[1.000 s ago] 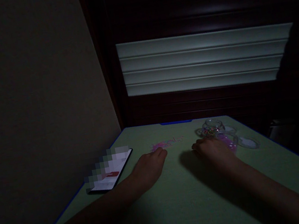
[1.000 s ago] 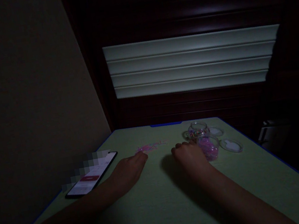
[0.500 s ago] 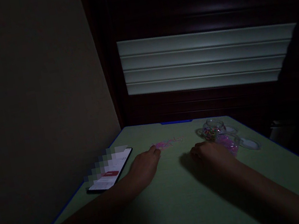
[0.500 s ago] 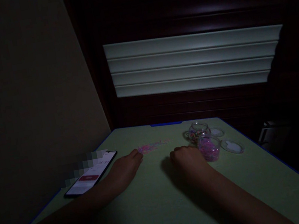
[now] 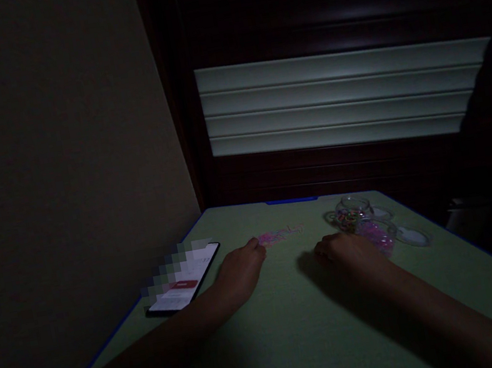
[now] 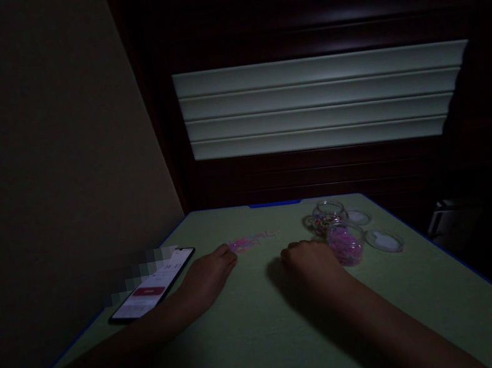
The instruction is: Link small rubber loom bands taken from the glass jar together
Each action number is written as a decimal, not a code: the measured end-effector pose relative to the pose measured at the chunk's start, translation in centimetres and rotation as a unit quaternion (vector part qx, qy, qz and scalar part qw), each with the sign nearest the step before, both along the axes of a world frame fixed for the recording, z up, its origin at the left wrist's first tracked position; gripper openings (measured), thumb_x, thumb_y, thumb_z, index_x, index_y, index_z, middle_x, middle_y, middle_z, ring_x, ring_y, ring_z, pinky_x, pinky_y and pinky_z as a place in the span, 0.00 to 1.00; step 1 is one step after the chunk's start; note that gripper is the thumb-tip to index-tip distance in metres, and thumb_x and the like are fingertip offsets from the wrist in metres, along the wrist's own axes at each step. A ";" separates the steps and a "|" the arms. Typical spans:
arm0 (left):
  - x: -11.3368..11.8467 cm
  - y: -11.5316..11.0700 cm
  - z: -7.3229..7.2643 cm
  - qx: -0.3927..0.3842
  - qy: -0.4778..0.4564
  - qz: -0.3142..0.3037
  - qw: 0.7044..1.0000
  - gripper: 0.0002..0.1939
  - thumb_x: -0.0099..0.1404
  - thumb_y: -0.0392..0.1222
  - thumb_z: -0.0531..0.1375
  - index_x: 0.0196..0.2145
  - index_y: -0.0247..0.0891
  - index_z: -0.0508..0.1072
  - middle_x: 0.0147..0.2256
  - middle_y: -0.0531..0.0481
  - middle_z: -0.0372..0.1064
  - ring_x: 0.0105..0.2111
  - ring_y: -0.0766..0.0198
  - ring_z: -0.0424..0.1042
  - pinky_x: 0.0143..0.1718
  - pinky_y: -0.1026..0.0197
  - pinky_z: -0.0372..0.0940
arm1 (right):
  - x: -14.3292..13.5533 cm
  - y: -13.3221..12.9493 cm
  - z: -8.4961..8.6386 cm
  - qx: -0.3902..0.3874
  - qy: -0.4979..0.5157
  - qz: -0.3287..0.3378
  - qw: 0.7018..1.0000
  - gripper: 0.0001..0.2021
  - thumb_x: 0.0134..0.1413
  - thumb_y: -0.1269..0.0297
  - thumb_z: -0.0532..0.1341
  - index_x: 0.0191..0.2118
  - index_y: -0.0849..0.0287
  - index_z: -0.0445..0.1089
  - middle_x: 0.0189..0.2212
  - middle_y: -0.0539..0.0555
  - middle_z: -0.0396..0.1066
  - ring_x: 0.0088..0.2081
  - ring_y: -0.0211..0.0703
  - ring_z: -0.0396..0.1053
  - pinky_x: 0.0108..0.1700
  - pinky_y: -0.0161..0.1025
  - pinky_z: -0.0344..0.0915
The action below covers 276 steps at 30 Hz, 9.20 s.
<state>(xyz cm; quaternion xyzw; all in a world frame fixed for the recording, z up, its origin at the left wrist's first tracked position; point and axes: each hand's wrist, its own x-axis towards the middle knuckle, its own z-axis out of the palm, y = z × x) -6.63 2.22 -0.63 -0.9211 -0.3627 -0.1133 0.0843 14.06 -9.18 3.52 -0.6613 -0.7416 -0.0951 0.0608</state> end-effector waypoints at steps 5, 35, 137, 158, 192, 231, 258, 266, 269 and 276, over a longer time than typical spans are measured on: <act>0.1 0.3 -0.2 0.010 0.012 0.003 1.000 0.13 0.65 0.36 0.43 0.37 0.35 0.67 0.40 0.44 0.64 0.35 0.63 0.67 0.36 0.60 0.61 | 0.0 0.0 0.0 -0.001 0.010 0.006 1.000 0.16 0.56 0.66 0.46 0.31 0.59 0.70 0.29 0.56 0.71 0.27 0.38 0.66 0.27 0.34 0.52; 0.6 -1.0 1.1 0.017 -0.018 -0.038 0.999 0.13 0.67 0.36 0.40 0.41 0.35 0.62 0.39 0.45 0.63 0.33 0.64 0.67 0.33 0.62 0.62 | -0.3 -0.1 -0.2 0.020 0.033 0.011 0.999 0.16 0.56 0.63 0.46 0.29 0.60 0.70 0.28 0.55 0.70 0.27 0.37 0.66 0.28 0.33 0.52; 1.8 -2.3 0.5 0.088 -0.015 -0.183 0.979 0.11 0.66 0.36 0.43 0.35 0.37 0.64 0.31 0.50 0.62 0.29 0.67 0.63 0.30 0.65 0.58 | 4.3 -1.7 3.1 0.128 -0.136 -0.288 0.939 0.06 0.45 0.72 0.54 0.28 0.62 0.69 0.28 0.60 0.71 0.33 0.49 0.68 0.32 0.41 0.52; 1.6 -2.1 0.5 0.071 -0.004 -0.170 0.983 0.10 0.66 0.35 0.43 0.36 0.36 0.63 0.33 0.49 0.63 0.31 0.66 0.64 0.31 0.64 0.61 | 0.1 0.2 -0.8 0.013 -0.040 -0.023 0.999 0.11 0.53 0.70 0.50 0.31 0.58 0.69 0.29 0.55 0.72 0.28 0.39 0.68 0.27 0.34 0.53; -0.5 0.7 1.5 -0.026 0.032 0.099 0.994 0.14 0.64 0.40 0.45 0.37 0.33 0.68 0.36 0.41 0.66 0.33 0.59 0.68 0.32 0.59 0.60 | 0.3 0.0 -0.7 -0.038 0.026 -0.009 0.999 0.14 0.54 0.66 0.48 0.32 0.59 0.71 0.30 0.57 0.72 0.30 0.41 0.69 0.27 0.34 0.54; -0.3 0.3 1.8 -0.023 0.053 0.118 0.991 0.13 0.59 0.29 0.45 0.39 0.33 0.64 0.38 0.41 0.65 0.35 0.58 0.69 0.32 0.60 0.62 | 0.0 -0.2 -0.4 -0.044 0.039 -0.013 0.998 0.15 0.56 0.63 0.47 0.33 0.59 0.70 0.32 0.58 0.72 0.31 0.41 0.68 0.30 0.34 0.55; 0.1 -0.2 1.3 -0.040 0.006 0.100 0.994 0.12 0.62 0.31 0.42 0.43 0.34 0.58 0.37 0.40 0.66 0.33 0.59 0.69 0.30 0.60 0.59 | 0.1 0.0 -0.6 -0.038 0.039 -0.011 0.998 0.16 0.55 0.64 0.46 0.33 0.58 0.71 0.32 0.57 0.72 0.31 0.42 0.68 0.29 0.35 0.54; 0.3 -0.6 1.1 -0.034 -0.006 0.081 0.996 0.11 0.64 0.33 0.41 0.42 0.34 0.58 0.36 0.39 0.66 0.30 0.58 0.69 0.27 0.60 0.58 | 0.0 -0.2 -0.4 -0.035 0.041 -0.010 0.999 0.14 0.54 0.66 0.47 0.33 0.58 0.70 0.32 0.57 0.72 0.31 0.41 0.68 0.28 0.34 0.54; 0.3 -0.7 1.1 -0.034 -0.009 0.079 0.996 0.11 0.64 0.34 0.41 0.42 0.33 0.58 0.37 0.38 0.66 0.30 0.59 0.69 0.28 0.60 0.58 | 0.0 -0.1 -0.4 -0.034 0.039 -0.007 0.999 0.14 0.54 0.65 0.47 0.33 0.58 0.70 0.32 0.57 0.72 0.31 0.41 0.68 0.28 0.34 0.54; 0.4 -0.5 0.9 -0.014 0.015 0.083 0.996 0.12 0.62 0.30 0.42 0.42 0.33 0.58 0.37 0.39 0.66 0.31 0.57 0.69 0.29 0.60 0.59 | -0.2 -0.2 -0.3 -0.039 0.037 -0.016 0.998 0.15 0.55 0.65 0.47 0.32 0.59 0.70 0.31 0.57 0.72 0.30 0.40 0.68 0.27 0.34 0.53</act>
